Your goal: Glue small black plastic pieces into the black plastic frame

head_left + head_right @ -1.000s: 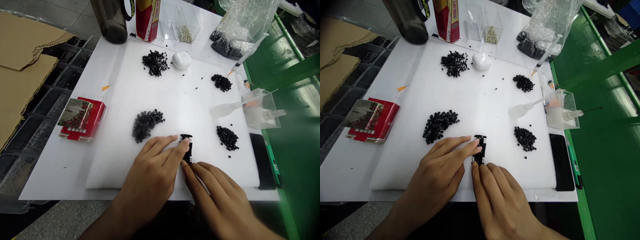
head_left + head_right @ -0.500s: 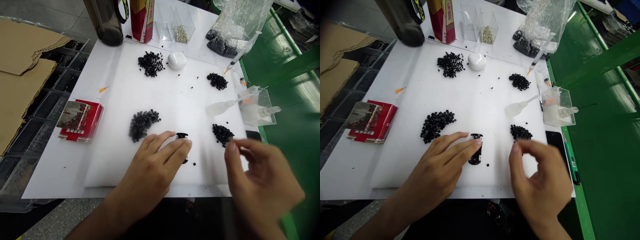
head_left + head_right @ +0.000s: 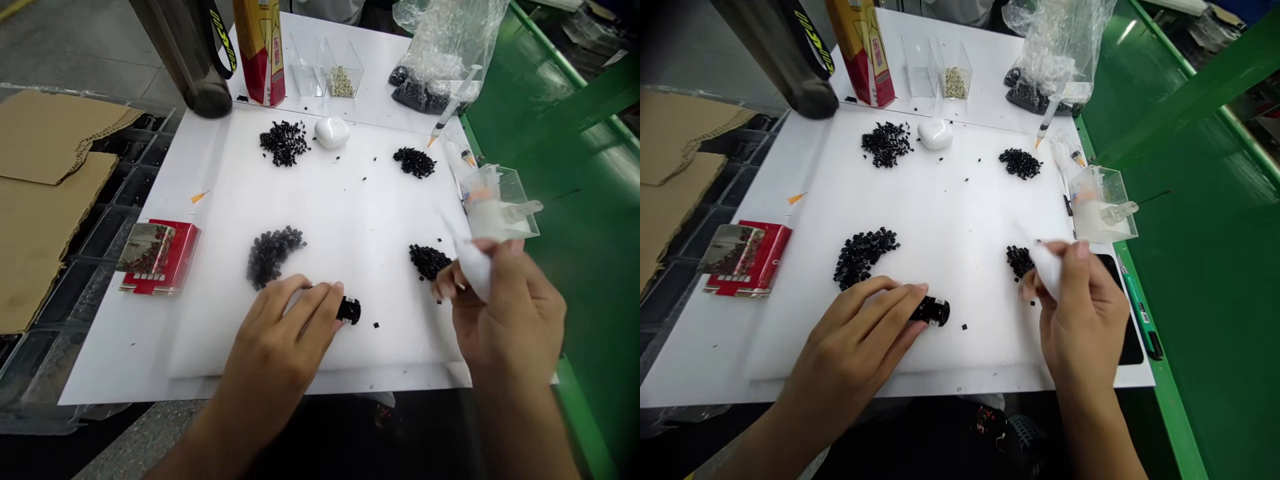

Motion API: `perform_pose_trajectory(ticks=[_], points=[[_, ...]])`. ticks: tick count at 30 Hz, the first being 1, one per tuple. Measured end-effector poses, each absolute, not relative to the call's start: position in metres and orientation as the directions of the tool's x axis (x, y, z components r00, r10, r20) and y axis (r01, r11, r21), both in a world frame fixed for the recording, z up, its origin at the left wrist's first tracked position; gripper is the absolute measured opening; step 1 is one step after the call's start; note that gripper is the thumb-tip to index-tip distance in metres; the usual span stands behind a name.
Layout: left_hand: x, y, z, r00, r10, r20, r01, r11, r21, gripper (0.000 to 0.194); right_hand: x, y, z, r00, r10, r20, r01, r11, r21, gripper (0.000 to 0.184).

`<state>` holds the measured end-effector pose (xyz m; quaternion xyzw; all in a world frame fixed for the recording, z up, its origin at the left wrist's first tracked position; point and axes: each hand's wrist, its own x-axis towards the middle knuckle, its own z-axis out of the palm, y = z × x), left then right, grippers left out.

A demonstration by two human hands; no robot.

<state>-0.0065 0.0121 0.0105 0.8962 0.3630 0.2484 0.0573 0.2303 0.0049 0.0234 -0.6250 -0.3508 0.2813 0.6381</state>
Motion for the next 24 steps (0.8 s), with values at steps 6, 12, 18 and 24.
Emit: perform_pose_trajectory(ticks=[6,12,18,24], points=[[0.002,0.008,0.005,0.541,0.703,0.461,0.591,-0.708,0.386,0.038,0.227,-0.014,0.020,0.635,0.757,-0.154,-0.182,-0.047,-0.982,0.032],[0.004,0.011,0.004,0.544,0.685,0.485,0.549,-0.728,0.411,0.028,0.207,-0.006,0.018,0.654,0.749,-0.110,-0.105,-0.055,-0.993,0.047],[0.010,0.010,0.003,0.498,0.729,0.470,0.557,-0.684,0.471,0.025,0.195,-0.006,0.017,0.755,0.636,-0.163,-0.142,-0.085,-0.986,0.036],[0.011,0.011,0.006,0.521,0.756,0.396,0.548,-0.652,0.524,0.019,0.195,-0.006,0.019,0.752,0.634,-0.179,-0.133,-0.120,-0.984,0.036]])
